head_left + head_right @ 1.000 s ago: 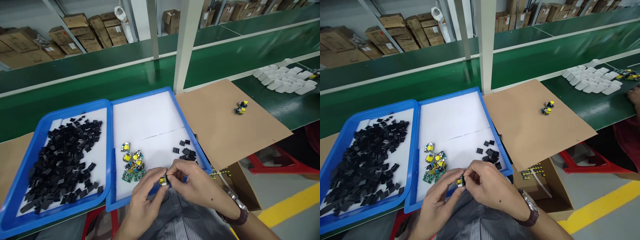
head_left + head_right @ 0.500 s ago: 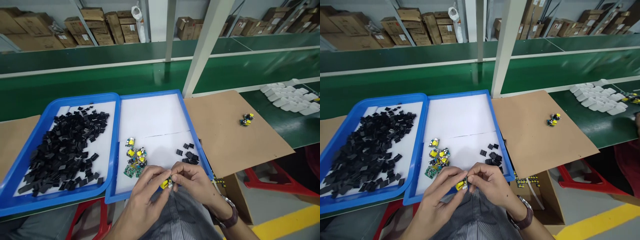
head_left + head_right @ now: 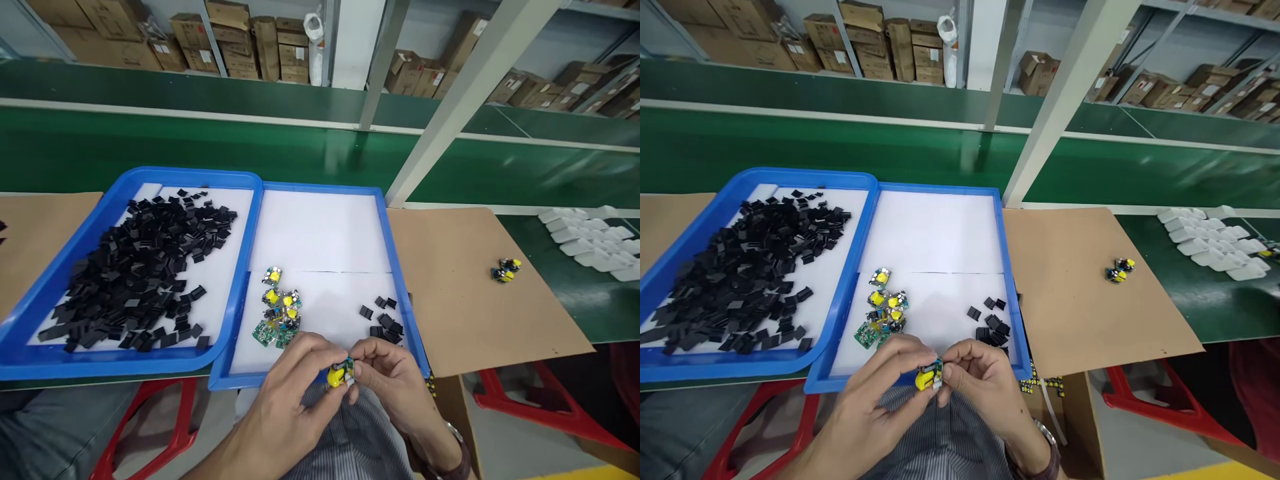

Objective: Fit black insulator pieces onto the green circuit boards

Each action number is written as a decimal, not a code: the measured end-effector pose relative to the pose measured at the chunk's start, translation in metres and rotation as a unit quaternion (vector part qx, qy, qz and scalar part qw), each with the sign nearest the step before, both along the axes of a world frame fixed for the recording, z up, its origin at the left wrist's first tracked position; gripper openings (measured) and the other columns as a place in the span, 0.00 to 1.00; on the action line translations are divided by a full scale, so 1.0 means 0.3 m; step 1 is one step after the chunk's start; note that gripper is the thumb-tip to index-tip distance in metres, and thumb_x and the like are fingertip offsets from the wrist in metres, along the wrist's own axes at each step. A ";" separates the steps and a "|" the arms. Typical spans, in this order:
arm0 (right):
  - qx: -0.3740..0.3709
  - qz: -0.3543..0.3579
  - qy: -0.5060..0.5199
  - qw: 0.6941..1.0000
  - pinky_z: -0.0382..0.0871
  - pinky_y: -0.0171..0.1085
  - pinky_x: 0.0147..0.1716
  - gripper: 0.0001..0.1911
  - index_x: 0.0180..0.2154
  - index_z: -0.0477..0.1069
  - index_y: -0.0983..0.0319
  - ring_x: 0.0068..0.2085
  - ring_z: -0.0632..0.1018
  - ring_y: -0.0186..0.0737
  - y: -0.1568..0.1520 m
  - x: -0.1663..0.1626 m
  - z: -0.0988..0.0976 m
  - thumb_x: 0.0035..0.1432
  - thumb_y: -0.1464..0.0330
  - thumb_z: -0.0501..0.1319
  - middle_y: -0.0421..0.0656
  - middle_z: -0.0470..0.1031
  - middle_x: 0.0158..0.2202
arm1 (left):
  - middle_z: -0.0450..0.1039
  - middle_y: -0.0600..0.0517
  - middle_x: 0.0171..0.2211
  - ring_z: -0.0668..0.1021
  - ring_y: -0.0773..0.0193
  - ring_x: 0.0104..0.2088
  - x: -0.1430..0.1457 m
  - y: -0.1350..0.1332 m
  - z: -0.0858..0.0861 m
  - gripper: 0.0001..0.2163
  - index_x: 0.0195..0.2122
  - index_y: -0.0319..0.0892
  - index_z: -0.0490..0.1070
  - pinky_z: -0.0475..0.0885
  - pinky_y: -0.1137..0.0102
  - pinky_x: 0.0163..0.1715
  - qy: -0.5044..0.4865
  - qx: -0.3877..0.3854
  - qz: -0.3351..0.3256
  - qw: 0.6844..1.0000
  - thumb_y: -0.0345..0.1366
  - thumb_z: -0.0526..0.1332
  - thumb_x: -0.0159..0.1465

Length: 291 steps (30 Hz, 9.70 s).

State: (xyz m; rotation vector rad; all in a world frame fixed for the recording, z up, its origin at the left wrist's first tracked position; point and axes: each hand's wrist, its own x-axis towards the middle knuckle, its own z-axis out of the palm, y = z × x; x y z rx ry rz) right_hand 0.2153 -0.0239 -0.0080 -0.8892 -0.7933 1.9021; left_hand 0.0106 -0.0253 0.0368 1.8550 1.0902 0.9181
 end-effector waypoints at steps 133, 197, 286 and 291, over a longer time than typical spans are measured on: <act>0.093 -0.067 -0.182 0.976 0.76 0.35 0.38 0.03 0.39 0.83 0.55 0.37 0.78 0.39 -0.015 0.045 0.058 0.65 0.69 0.70 0.42 0.78 0.35 | 0.72 0.48 0.47 0.78 0.60 0.48 0.071 -0.006 -0.006 0.24 0.60 0.50 0.72 0.79 0.64 0.48 -0.062 -0.001 0.029 0.998 0.20 0.61 0.66; 0.045 0.000 -0.099 0.994 0.73 0.32 0.35 0.03 0.38 0.83 0.56 0.34 0.76 0.35 -0.007 0.063 0.037 0.65 0.69 0.70 0.40 0.76 0.34 | 0.74 0.55 0.49 0.78 0.67 0.50 0.045 -0.024 0.005 0.20 0.55 0.52 0.72 0.76 0.71 0.53 -0.080 -0.090 0.017 0.993 0.21 0.63 0.67; 0.118 -0.032 -0.192 0.974 0.80 0.43 0.45 0.13 0.50 0.84 0.51 0.45 0.83 0.45 0.033 -0.050 0.132 0.64 0.67 0.70 0.46 0.84 0.44 | 0.82 0.49 0.55 0.84 0.59 0.53 -0.042 0.011 -0.071 0.19 0.57 0.52 0.78 0.82 0.67 0.53 -0.202 -0.197 0.078 0.956 0.30 0.70 0.66; 0.070 -0.034 -0.205 0.976 0.78 0.39 0.37 0.09 0.44 0.82 0.58 0.35 0.81 0.39 0.030 -0.060 0.112 0.63 0.62 0.70 0.43 0.81 0.35 | 0.81 0.46 0.56 0.84 0.55 0.55 -0.055 0.018 -0.082 0.17 0.56 0.49 0.78 0.82 0.63 0.54 -0.182 -0.199 0.063 0.961 0.30 0.69 0.67</act>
